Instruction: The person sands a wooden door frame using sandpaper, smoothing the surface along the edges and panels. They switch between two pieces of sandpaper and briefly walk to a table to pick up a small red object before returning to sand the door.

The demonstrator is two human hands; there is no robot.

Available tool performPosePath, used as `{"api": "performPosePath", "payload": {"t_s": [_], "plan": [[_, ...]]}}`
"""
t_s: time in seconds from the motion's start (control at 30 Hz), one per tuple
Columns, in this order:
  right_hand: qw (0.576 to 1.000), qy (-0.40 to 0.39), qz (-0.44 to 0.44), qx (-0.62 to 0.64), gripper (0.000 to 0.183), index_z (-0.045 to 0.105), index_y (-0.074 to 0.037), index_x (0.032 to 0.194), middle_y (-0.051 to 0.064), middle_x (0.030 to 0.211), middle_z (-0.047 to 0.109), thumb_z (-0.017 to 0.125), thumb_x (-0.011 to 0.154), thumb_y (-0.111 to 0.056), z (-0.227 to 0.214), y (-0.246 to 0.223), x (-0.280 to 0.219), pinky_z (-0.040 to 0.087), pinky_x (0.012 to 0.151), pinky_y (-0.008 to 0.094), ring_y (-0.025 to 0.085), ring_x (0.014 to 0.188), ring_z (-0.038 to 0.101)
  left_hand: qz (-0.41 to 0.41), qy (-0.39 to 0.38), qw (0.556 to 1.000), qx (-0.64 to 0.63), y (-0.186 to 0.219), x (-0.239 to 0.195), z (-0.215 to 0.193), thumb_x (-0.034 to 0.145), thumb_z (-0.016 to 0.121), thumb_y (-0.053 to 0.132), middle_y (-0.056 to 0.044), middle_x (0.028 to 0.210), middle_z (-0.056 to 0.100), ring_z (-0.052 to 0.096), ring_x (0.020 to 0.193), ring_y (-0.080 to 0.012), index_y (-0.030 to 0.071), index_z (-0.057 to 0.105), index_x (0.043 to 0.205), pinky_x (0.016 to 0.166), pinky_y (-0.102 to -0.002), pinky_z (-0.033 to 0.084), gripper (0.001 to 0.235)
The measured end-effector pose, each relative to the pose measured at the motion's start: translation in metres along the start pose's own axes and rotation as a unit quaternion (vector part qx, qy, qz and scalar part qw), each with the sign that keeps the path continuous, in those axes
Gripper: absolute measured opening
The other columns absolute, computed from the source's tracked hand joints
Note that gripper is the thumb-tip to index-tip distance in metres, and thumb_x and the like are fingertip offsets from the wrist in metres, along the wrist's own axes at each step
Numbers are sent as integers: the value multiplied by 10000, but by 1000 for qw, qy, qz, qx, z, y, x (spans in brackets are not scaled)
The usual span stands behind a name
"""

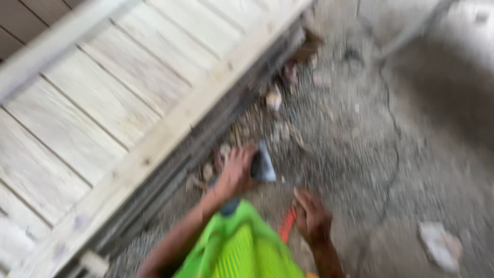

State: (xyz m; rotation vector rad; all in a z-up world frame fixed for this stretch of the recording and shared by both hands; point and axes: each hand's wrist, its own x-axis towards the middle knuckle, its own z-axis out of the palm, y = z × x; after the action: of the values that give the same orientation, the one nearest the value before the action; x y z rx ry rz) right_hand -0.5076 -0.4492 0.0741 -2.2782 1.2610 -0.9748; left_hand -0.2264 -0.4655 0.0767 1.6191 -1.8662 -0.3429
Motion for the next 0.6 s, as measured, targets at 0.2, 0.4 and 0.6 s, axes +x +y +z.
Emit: {"api": "performPosePath", "payload": {"t_s": [0.2, 0.4, 0.6], "plan": [[971, -23, -171, -165, 351, 749, -124, 1141, 59, 1117, 705, 735, 791, -116, -34, -24, 65, 534, 764, 426, 302, 894, 638, 56, -68, 996, -22, 9, 69, 4, 559, 934, 297, -216, 1424, 515, 480, 1281, -437, -20, 512, 1339, 1029, -559, 372, 942], [947, -113, -140, -265, 366, 758, -129, 1161, 13, 1130, 699, 715, 798, -130, -24, 46, 125, 517, 745, 413, 249, 890, 623, 70, -104, 990, -72, 11, 117, 28, 576, 909, 245, -192, 1426, 553, 509, 1289, -410, 42, 576, 1330, 1053, -523, 387, 849], [978, -12, 20, -208, 247, 733, -98, 1166, 66, 1106, 711, 695, 924, -127, -39, 181, 179, 550, 800, 385, 279, 959, 666, -12, -82, 943, -323, -23, 168, 87, 723, 907, 339, -166, 1465, 571, 551, 1337, -334, 49, 576, 1354, 1094, -471, 436, 770]]}}
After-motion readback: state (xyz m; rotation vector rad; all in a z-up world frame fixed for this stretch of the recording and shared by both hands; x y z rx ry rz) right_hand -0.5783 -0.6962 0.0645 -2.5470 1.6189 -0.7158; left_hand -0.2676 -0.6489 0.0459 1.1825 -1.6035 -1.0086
